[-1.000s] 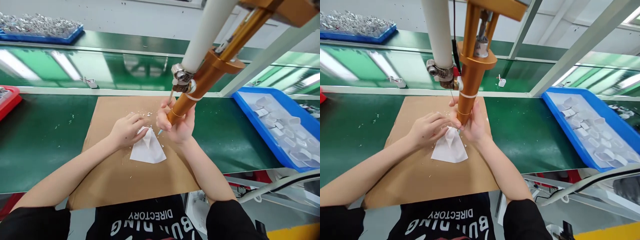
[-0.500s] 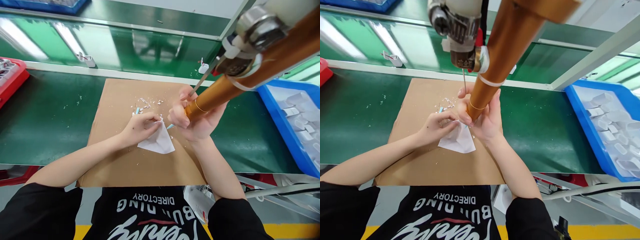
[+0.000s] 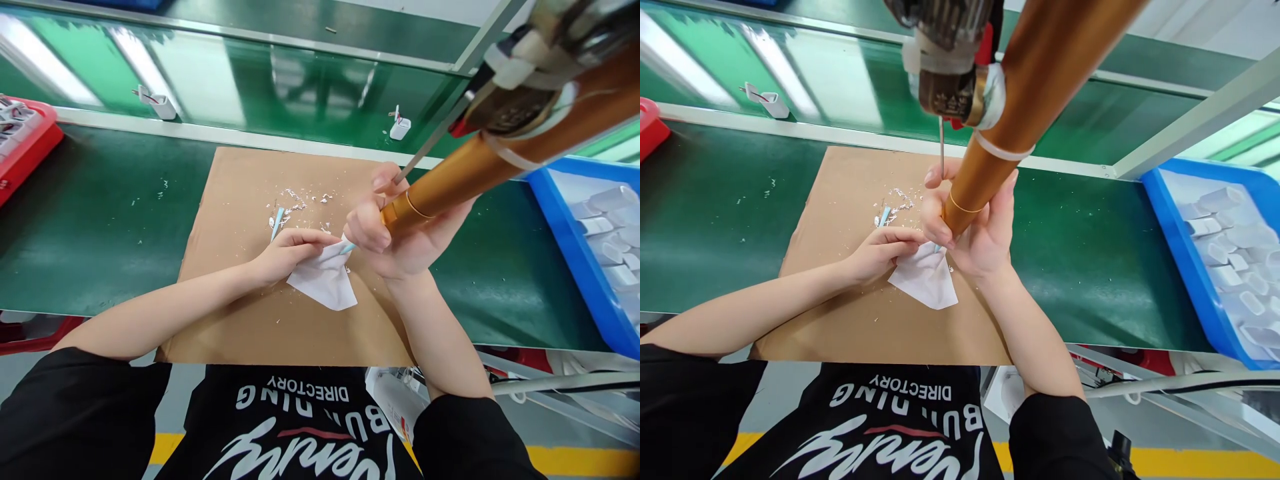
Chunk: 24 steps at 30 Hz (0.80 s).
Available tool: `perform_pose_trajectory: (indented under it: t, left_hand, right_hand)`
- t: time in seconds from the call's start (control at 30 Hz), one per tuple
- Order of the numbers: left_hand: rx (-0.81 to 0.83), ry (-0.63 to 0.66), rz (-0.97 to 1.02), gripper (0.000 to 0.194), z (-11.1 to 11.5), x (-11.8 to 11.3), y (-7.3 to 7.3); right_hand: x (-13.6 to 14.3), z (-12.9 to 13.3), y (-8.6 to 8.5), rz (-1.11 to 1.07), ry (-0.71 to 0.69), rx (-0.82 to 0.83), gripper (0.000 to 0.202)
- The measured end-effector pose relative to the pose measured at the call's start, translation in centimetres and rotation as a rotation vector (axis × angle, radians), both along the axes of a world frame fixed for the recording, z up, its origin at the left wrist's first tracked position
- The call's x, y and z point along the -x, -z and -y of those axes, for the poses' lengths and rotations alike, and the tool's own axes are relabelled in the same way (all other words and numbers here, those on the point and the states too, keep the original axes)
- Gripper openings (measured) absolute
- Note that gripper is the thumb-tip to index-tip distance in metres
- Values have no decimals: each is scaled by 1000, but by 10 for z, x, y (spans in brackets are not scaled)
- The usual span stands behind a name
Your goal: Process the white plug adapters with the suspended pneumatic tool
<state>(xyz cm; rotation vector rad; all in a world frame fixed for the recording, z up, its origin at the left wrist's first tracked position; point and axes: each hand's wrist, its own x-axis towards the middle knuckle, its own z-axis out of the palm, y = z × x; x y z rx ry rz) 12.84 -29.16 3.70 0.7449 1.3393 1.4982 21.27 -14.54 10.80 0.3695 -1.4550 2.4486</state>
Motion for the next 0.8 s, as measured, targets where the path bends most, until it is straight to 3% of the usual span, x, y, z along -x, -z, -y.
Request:
perform_pose_trajectory:
  t: [0.27, 0.4, 0.5, 0.67, 0.8]
  left_hand:
    - [35, 32, 215, 26, -1, 2, -11]
    - [25, 45, 157, 25, 1, 4, -11]
    - [2, 3, -126, 23, 2, 8, -7]
    - [-44, -149, -1058, 21, 0, 24, -2]
    - [25, -205, -1320, 24, -10, 45, 0]
  right_hand:
    - [1, 3, -1, 32, 25, -14, 51]
    - [0, 5, -1, 3, 27, -3, 51]
    - [-1, 4, -1, -2, 16, -4, 52]
    - [2, 3, -1, 16, 86, -24, 52]
    - [6, 6, -1, 60, 161, -40, 56]
